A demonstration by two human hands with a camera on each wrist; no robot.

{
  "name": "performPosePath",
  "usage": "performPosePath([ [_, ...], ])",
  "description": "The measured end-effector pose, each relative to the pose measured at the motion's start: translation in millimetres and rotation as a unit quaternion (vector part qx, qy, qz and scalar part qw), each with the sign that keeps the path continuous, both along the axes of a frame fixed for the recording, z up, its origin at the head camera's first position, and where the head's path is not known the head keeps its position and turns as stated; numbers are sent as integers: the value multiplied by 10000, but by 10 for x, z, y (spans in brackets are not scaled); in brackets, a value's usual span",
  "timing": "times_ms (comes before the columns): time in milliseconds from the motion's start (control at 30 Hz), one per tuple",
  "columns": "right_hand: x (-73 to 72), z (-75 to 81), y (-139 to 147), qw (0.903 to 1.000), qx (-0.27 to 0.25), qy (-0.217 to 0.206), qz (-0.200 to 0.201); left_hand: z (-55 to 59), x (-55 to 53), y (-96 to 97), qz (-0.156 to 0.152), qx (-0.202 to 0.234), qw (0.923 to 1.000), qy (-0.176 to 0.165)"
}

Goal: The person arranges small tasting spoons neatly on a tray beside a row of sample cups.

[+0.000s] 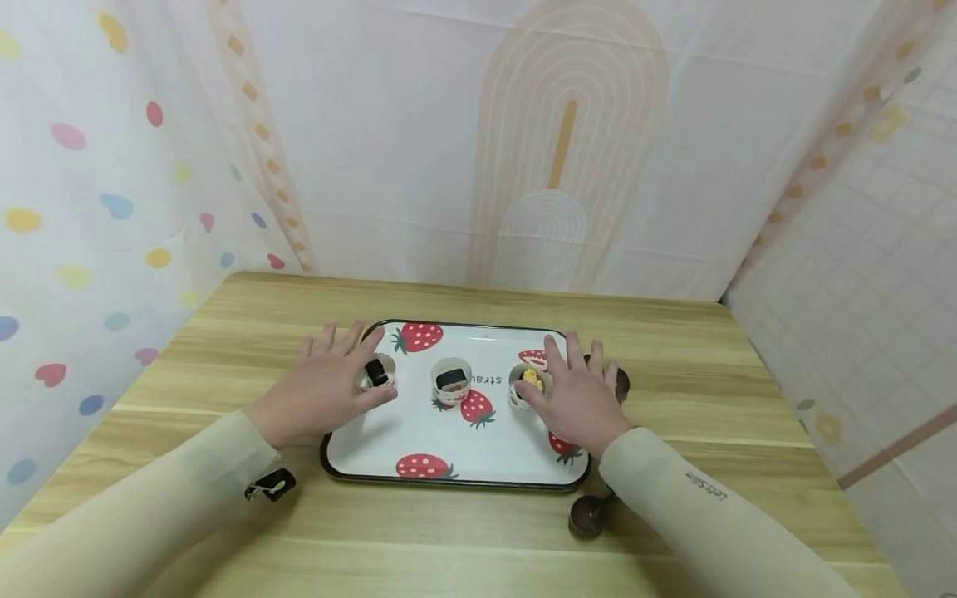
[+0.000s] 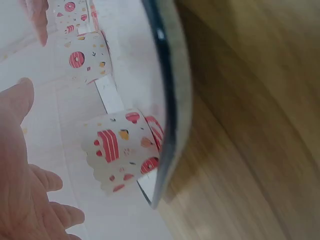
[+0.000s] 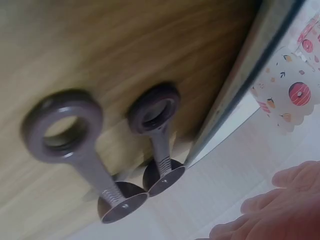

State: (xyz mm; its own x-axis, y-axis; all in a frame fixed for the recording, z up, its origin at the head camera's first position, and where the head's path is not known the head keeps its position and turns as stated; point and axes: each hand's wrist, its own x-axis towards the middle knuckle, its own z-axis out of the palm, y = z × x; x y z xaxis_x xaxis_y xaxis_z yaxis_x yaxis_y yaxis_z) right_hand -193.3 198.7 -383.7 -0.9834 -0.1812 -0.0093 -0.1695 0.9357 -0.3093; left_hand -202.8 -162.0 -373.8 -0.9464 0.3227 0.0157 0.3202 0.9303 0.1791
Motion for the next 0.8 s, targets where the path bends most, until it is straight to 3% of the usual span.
performPosePath([
  [800, 65, -30, 294, 9998, 84, -172, -79, -50, 159, -336, 43, -139, 9998, -99],
])
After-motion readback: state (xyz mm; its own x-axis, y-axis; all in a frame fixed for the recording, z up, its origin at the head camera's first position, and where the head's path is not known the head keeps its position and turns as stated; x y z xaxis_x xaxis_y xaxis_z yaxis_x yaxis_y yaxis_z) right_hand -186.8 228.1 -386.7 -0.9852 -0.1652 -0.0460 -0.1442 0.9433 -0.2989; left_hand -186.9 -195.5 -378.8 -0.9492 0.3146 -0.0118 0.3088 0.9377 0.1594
